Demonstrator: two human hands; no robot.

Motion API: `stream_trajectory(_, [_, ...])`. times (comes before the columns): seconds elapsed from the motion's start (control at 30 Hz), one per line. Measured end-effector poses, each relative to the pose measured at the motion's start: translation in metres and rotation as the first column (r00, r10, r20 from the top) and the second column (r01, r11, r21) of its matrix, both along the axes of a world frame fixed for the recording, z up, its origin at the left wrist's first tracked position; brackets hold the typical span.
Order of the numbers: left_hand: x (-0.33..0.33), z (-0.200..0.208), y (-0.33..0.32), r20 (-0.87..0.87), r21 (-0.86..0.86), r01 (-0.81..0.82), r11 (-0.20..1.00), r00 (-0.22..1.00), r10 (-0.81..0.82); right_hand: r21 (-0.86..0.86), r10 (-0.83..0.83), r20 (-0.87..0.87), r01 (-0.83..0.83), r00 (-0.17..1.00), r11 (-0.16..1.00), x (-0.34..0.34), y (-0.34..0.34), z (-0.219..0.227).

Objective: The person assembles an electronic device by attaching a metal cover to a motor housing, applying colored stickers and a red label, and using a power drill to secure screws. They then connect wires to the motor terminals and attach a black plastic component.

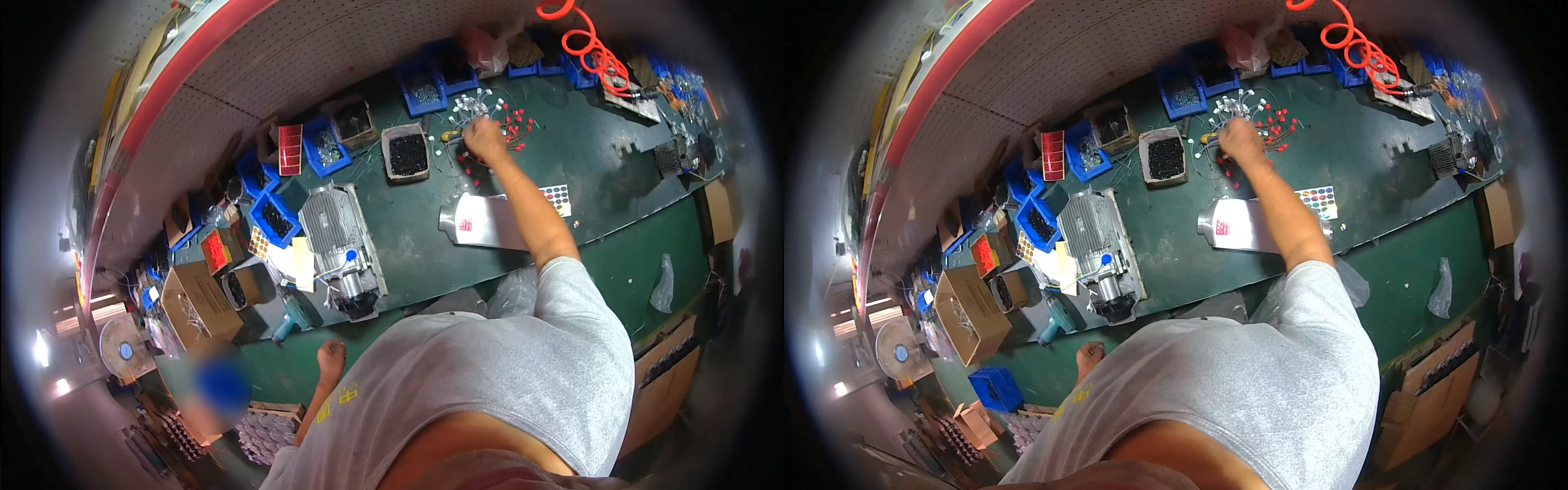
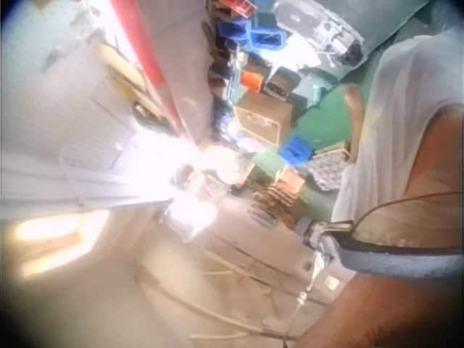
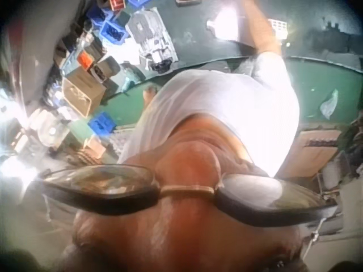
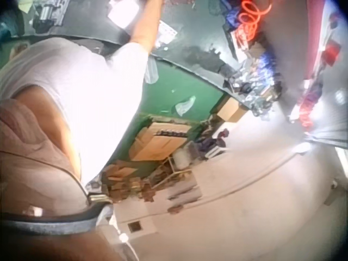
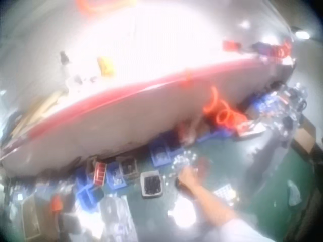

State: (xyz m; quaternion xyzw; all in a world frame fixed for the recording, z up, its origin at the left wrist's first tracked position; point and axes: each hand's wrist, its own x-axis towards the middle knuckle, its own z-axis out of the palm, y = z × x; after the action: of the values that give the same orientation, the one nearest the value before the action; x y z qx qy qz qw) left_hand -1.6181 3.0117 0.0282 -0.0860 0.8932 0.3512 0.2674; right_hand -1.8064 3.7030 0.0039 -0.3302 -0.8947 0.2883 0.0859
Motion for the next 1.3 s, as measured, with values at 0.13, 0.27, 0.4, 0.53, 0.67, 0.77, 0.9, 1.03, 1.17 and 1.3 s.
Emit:
stream_trajectory(0.13, [-0.009,0.021,0.022,0.003,0.011,-0.033,0.999,0.999,0.033,-0.471,-0.169,-0.374,-0.03,0.912,0.882,-0.011,0.046,0.1])
stream_trajectory(0.27, [-0.029,0.035,0.036,-0.089,0.156,0.025,0.987,0.996,-0.012,-0.535,-0.086,-0.454,-0.194,0.887,0.822,0.009,0.029,0.165])
stream_trajectory(0.4, [-0.069,0.065,0.076,-0.201,0.264,0.194,0.945,0.969,-0.142,-0.331,0.028,-0.623,-0.296,0.782,0.896,0.041,-0.035,0.191])
stream_trajectory(0.53, [-0.114,0.12,0.161,-0.327,0.388,0.326,0.862,0.923,-0.202,-0.241,0.171,-0.626,-0.398,0.761,0.885,0.08,-0.138,0.226])
stream_trajectory(0.67, [-0.13,0.175,0.239,-0.099,0.828,0.13,0.545,0.991,-0.087,-0.296,0.265,-0.598,-0.516,0.756,0.804,0.114,-0.244,0.22])
stream_trajectory(0.77, [-0.124,0.18,0.243,0.113,0.901,-0.147,0.409,0.988,0.107,-0.181,0.429,-0.599,-0.637,0.676,0.75,0.131,-0.317,0.205])
stream_trajectory(0.9, [-0.111,0.168,0.197,0.164,0.867,-0.252,0.43,0.959,0.23,-0.391,0.441,-0.464,-0.624,0.768,0.676,0.148,-0.371,0.189])
stream_trajectory(1.03, [-0.109,0.169,0.152,-0.149,0.804,-0.013,0.594,0.963,0.223,-0.593,0.344,-0.517,-0.618,0.784,0.516,0.141,-0.384,0.172])
stream_trajectory(1.17, [-0.104,0.186,0.128,-0.418,0.644,0.152,0.75,0.891,0.179,-0.877,0.135,-0.282,-0.312,0.95,0.365,0.111,-0.377,0.216])
stream_trajectory(1.3, [-0.102,0.184,0.114,-0.707,0.336,0.318,0.887,0.707,0.014,-0.926,0.213,-0.272,-0.316,0.938,0.207,0.083,-0.381,0.236])
